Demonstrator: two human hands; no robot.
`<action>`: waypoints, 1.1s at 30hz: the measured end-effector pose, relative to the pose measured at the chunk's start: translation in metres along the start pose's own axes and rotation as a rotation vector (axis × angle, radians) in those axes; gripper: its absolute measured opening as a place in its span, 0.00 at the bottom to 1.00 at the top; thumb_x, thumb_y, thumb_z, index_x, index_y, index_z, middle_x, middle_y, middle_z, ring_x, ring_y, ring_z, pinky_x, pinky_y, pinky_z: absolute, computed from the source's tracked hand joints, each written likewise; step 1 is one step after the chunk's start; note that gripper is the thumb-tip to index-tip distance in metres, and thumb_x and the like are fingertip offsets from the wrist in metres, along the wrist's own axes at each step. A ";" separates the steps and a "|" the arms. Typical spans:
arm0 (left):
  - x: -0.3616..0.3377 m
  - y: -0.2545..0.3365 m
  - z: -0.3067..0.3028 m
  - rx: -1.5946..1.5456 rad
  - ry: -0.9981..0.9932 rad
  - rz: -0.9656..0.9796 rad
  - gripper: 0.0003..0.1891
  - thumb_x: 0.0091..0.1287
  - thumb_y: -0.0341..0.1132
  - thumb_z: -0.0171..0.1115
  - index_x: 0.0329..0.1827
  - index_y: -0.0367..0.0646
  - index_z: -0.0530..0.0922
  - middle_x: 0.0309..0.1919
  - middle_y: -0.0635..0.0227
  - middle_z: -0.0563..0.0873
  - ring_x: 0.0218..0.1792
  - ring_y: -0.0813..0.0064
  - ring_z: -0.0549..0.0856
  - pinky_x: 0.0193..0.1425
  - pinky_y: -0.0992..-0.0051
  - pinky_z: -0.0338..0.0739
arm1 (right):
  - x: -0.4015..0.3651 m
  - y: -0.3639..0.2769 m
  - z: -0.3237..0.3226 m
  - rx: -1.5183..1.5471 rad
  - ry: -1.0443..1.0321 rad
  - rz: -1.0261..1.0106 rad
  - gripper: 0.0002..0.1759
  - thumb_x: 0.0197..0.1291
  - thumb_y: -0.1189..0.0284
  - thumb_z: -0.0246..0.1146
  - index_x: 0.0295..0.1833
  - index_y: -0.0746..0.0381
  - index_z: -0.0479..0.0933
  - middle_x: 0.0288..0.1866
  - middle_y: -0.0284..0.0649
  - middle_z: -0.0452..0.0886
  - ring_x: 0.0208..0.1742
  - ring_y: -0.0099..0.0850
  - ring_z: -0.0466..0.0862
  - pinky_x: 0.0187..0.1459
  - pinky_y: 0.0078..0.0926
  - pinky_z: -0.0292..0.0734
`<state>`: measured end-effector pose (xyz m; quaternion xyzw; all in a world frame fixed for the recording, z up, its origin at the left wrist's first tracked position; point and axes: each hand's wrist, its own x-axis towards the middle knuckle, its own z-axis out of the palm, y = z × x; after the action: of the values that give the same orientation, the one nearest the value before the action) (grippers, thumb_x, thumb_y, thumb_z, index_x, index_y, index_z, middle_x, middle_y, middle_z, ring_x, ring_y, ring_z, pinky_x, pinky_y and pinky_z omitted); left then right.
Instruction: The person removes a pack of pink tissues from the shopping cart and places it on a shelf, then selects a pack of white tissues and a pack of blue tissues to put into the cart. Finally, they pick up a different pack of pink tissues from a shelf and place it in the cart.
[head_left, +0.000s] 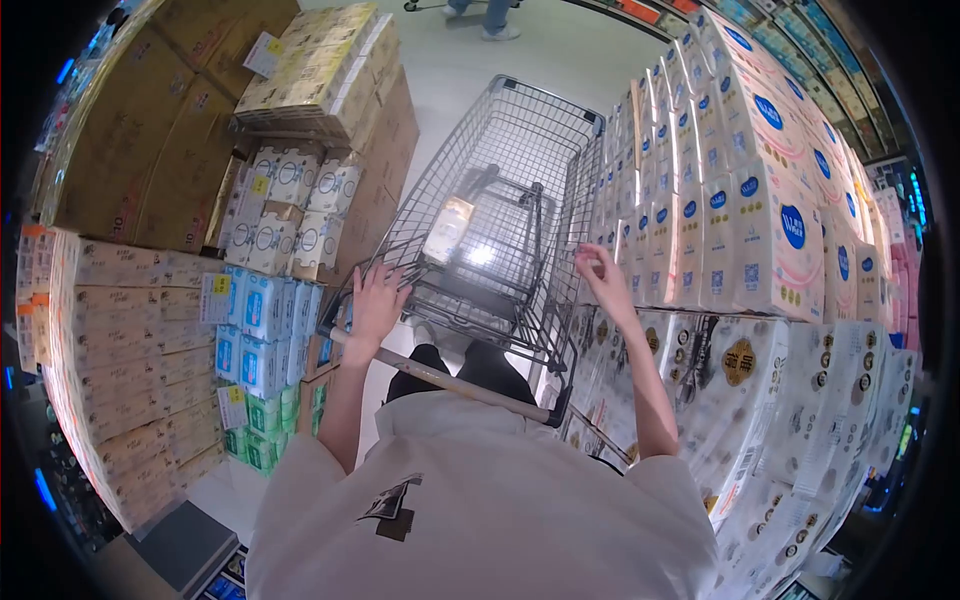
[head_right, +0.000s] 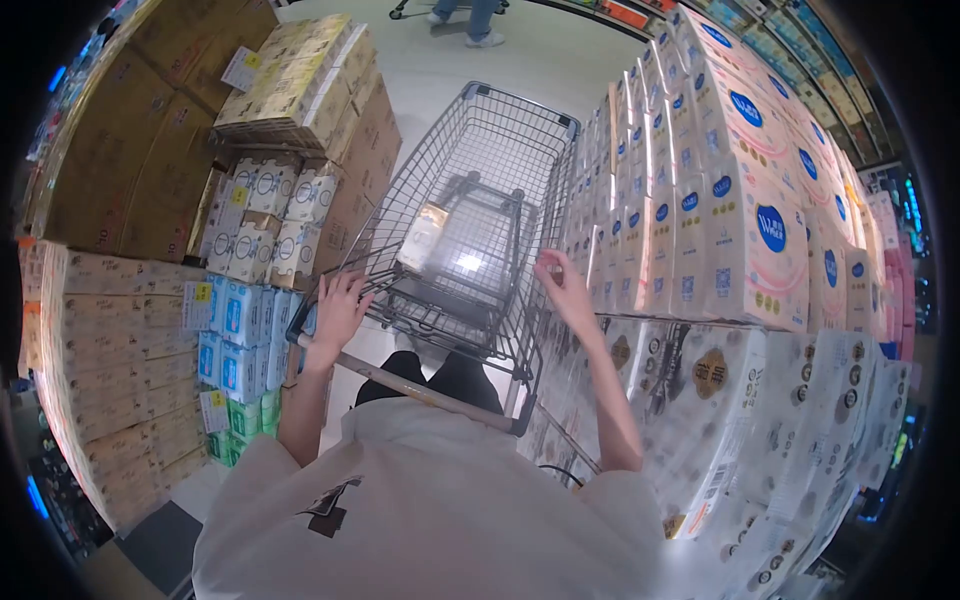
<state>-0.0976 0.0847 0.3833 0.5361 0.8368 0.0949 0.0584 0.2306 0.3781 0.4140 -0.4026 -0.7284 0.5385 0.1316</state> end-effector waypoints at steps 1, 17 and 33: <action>-0.013 -0.017 -0.001 0.021 0.018 -0.042 0.21 0.73 0.46 0.62 0.63 0.45 0.81 0.64 0.61 0.80 0.71 0.59 0.74 0.78 0.43 0.60 | -0.013 0.003 0.017 -0.104 -0.096 0.022 0.27 0.76 0.55 0.61 0.70 0.60 0.73 0.62 0.43 0.82 0.59 0.33 0.84 0.59 0.34 0.79; -0.032 -0.085 0.033 -0.005 -0.006 0.069 0.15 0.62 0.46 0.69 0.49 0.52 0.88 0.57 0.63 0.81 0.63 0.54 0.75 0.71 0.50 0.65 | -0.179 0.052 0.159 -0.702 0.153 0.068 0.37 0.67 0.57 0.68 0.78 0.57 0.67 0.67 0.51 0.77 0.70 0.53 0.72 0.76 0.48 0.59; -0.073 -0.126 0.022 0.045 -0.045 0.055 0.14 0.61 0.43 0.69 0.46 0.48 0.89 0.52 0.61 0.82 0.60 0.56 0.76 0.61 0.58 0.74 | -0.190 0.079 0.212 -0.753 0.126 0.098 0.24 0.68 0.57 0.68 0.59 0.62 0.76 0.57 0.50 0.83 0.58 0.56 0.78 0.63 0.49 0.69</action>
<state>-0.1741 -0.0305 0.3339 0.5619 0.8222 0.0656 0.0624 0.2546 0.1032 0.3079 -0.4895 -0.8456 0.2129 -0.0068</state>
